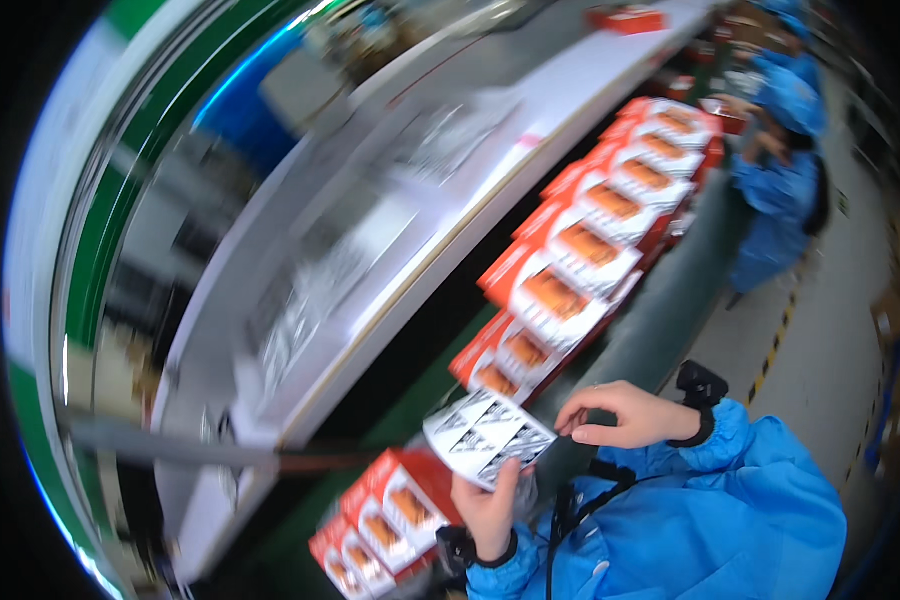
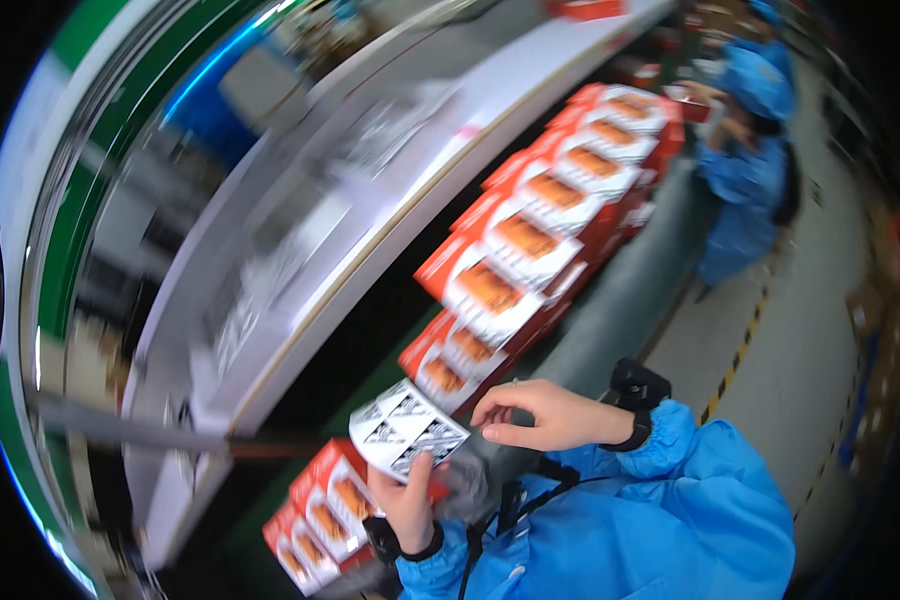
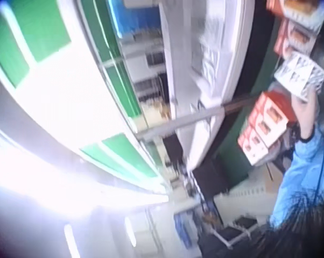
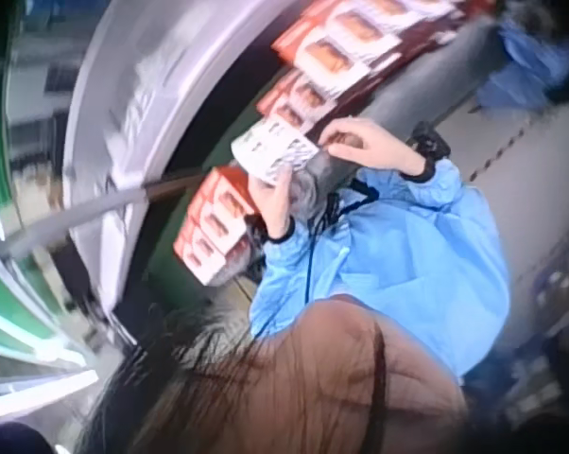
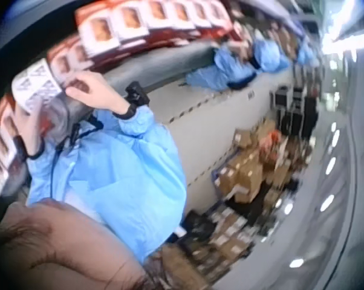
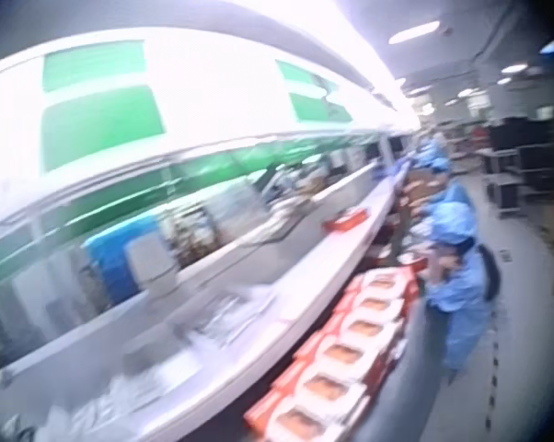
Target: Applying stickers to the backs of product packaging boxes.
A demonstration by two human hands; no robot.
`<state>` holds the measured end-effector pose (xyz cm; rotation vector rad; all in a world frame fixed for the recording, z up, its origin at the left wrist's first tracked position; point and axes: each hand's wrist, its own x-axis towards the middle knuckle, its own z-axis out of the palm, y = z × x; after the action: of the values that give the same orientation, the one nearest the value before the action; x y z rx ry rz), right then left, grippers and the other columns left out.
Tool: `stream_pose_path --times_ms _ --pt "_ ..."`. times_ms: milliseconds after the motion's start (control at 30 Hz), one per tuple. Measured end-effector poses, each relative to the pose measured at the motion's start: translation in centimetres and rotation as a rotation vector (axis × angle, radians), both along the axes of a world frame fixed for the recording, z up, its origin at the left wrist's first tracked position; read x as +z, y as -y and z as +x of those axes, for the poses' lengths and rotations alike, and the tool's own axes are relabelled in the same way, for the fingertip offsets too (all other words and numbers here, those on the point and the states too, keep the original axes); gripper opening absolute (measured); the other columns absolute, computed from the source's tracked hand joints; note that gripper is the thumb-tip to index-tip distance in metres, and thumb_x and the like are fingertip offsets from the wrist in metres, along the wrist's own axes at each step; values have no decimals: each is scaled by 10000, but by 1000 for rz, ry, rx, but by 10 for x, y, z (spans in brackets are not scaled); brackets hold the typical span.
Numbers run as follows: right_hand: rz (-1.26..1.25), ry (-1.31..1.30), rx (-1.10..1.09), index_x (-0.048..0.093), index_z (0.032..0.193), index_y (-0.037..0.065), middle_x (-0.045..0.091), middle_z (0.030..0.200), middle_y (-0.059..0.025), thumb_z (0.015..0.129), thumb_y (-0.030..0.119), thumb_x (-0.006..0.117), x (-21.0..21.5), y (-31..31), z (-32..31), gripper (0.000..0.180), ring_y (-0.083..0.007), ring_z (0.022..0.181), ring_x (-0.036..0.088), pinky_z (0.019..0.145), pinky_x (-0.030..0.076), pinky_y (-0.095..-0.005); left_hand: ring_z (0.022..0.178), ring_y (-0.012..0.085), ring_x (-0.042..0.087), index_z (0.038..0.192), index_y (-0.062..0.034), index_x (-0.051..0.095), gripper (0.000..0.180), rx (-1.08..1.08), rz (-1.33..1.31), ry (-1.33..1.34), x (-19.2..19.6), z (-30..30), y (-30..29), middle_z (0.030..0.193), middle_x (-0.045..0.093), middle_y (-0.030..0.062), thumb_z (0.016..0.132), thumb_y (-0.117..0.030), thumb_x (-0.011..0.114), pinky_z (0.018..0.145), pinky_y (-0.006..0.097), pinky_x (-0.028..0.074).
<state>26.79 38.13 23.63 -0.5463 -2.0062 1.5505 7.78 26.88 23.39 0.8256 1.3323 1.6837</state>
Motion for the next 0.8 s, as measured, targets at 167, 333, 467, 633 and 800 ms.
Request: stream_pose_path --times_ms 167,333,467,633,800 --pt "67 48 339 604 868 17 613 777 -68 835 162 655 5 49 -72 158 -168 697 600 641 470 -286 795 172 647 1066 98 528 258 236 -18 -39 4 -14 98 949 652 145 827 54 613 704 268 541" --pt "181 -36 343 623 832 42 575 777 -43 767 85 704 4 116 -130 112 -168 671 581 604 462 -277 782 141 648 1012 60 609 242 458 -144 -189 1 -30 185 877 684 109 790 -6 681 669 255 504" --pt "503 -219 454 653 897 64 583 831 -43 702 95 745 -2 157 -174 218 -191 693 580 598 472 -295 754 158 661 976 20 657 236 568 -231 -401 -3 -48 235 859 693 107 757 -39 720 667 271 504" --pt "580 -215 558 642 937 38 595 865 -49 721 103 726 -5 197 -213 240 -204 737 580 623 478 -306 761 199 666 915 -13 685 172 578 -238 -468 -12 -78 275 870 690 97 752 -53 724 668 290 509" --pt "552 -98 651 620 947 26 603 880 -69 760 106 691 -13 216 -244 215 -234 764 588 666 491 -324 720 249 654 883 -17 689 141 494 -257 -644 -24 -116 296 836 678 116 746 -40 712 632 315 498"
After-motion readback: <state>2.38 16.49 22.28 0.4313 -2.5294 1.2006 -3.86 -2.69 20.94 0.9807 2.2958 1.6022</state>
